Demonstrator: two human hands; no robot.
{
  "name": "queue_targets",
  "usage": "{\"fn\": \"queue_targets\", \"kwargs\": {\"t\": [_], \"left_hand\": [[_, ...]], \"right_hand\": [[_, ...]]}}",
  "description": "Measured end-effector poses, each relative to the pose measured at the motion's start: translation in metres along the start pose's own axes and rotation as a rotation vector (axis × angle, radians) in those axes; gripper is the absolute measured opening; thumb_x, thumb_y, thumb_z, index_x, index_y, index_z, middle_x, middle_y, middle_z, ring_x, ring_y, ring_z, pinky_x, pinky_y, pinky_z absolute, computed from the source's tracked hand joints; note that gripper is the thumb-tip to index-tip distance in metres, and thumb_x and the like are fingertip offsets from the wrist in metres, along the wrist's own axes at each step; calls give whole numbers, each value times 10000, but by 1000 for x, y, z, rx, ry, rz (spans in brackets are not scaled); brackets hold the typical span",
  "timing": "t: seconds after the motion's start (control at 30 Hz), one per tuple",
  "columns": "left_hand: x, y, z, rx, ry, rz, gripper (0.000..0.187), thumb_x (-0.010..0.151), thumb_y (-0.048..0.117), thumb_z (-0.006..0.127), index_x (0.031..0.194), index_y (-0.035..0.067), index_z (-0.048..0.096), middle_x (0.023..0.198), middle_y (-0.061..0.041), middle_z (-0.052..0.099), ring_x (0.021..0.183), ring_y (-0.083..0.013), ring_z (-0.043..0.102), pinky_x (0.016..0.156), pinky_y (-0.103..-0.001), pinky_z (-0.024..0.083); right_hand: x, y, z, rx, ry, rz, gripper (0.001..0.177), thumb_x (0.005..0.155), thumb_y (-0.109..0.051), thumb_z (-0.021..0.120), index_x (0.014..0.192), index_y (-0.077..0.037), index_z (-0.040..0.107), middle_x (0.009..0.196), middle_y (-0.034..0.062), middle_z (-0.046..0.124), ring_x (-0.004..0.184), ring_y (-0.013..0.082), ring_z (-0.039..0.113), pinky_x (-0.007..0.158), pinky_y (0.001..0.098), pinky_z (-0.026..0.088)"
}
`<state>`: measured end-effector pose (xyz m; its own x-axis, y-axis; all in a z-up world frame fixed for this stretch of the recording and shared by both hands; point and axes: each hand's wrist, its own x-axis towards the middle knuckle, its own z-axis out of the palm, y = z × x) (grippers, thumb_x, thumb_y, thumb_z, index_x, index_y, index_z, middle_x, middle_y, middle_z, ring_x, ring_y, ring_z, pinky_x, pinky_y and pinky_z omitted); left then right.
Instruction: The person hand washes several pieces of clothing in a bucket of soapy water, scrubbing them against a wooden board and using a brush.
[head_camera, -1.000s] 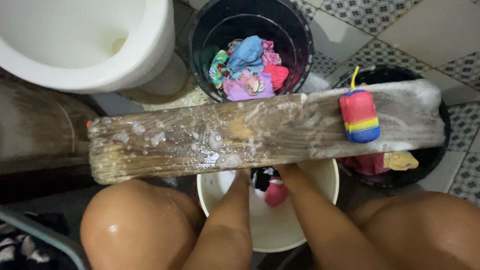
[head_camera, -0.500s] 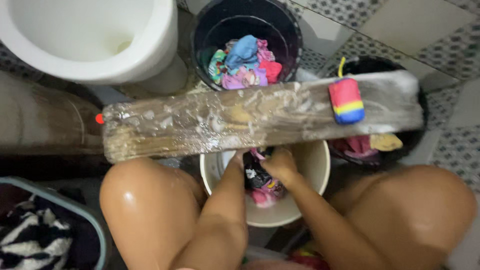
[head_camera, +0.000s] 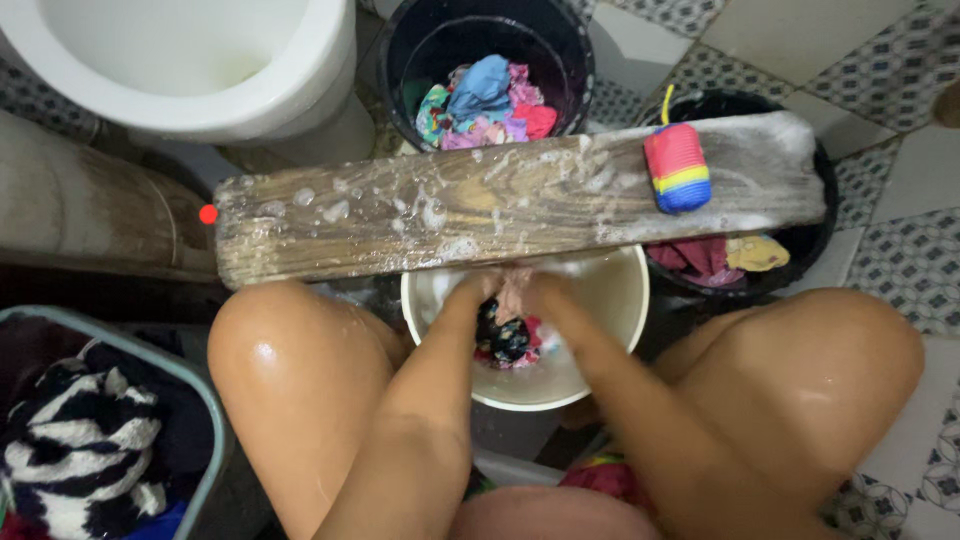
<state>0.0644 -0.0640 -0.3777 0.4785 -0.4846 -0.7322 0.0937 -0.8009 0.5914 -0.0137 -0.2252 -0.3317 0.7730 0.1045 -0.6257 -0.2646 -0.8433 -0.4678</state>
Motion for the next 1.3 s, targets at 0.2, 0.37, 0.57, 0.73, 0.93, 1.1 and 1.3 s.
{"fn": "queue_targets", "kwargs": {"t": [0.2,0.37,0.57,0.73,0.93,1.1,1.3], "left_hand": [[-11,15,78,458,-272,-106,819,955,648,681,1357,-60,601,1075,-142,703,778,-198,586,644,-353,432],[-9,16,77,465,-399,-88,828,975,653,668,1350,-83,605,1045,-145,713,738,-187,587,614,-340,426],[-25,24,33,-398,-490,108,842,999,658,651,1340,-111,611,1009,-149,724,689,-173,588,579,-325,420],[-76,58,-14,-1044,-339,242,864,972,696,615,1355,-78,613,1001,-126,735,631,-160,531,480,-319,339],[-67,105,-5,-1479,-85,402,1018,876,646,636,1590,62,206,1457,-304,519,1438,-355,478,1188,-378,351],[-61,115,-19,-1605,-80,547,957,881,416,762,1525,-99,278,1513,-233,459,1384,-350,483,1229,-444,351],[-59,58,6,-1061,31,359,630,840,175,754,1422,42,552,1431,-126,612,1305,-214,567,1115,-366,431]], "right_hand": [[92,16,-20,-67,118,155,502,777,-317,716,1121,45,659,1004,284,714,959,424,702,835,490,550],[122,12,-4,-140,108,197,481,807,-345,695,1109,29,680,1027,277,718,972,410,709,841,481,551],[74,31,19,-131,86,171,464,844,-379,670,1095,9,706,1054,267,724,987,394,717,849,471,552],[29,1,10,-86,10,133,458,874,-407,649,1083,-7,728,1076,260,729,1000,380,724,855,462,553],[-24,-18,11,-85,-67,112,462,911,-441,624,1069,-26,753,1103,250,734,1016,364,732,862,451,554],[-16,-2,14,-134,-112,123,469,904,-451,641,1032,-21,777,1083,263,743,1002,362,746,846,447,570],[-32,0,4,-162,-264,49,461,897,-445,629,1092,-43,744,1116,246,728,1031,365,722,884,453,552]]}}
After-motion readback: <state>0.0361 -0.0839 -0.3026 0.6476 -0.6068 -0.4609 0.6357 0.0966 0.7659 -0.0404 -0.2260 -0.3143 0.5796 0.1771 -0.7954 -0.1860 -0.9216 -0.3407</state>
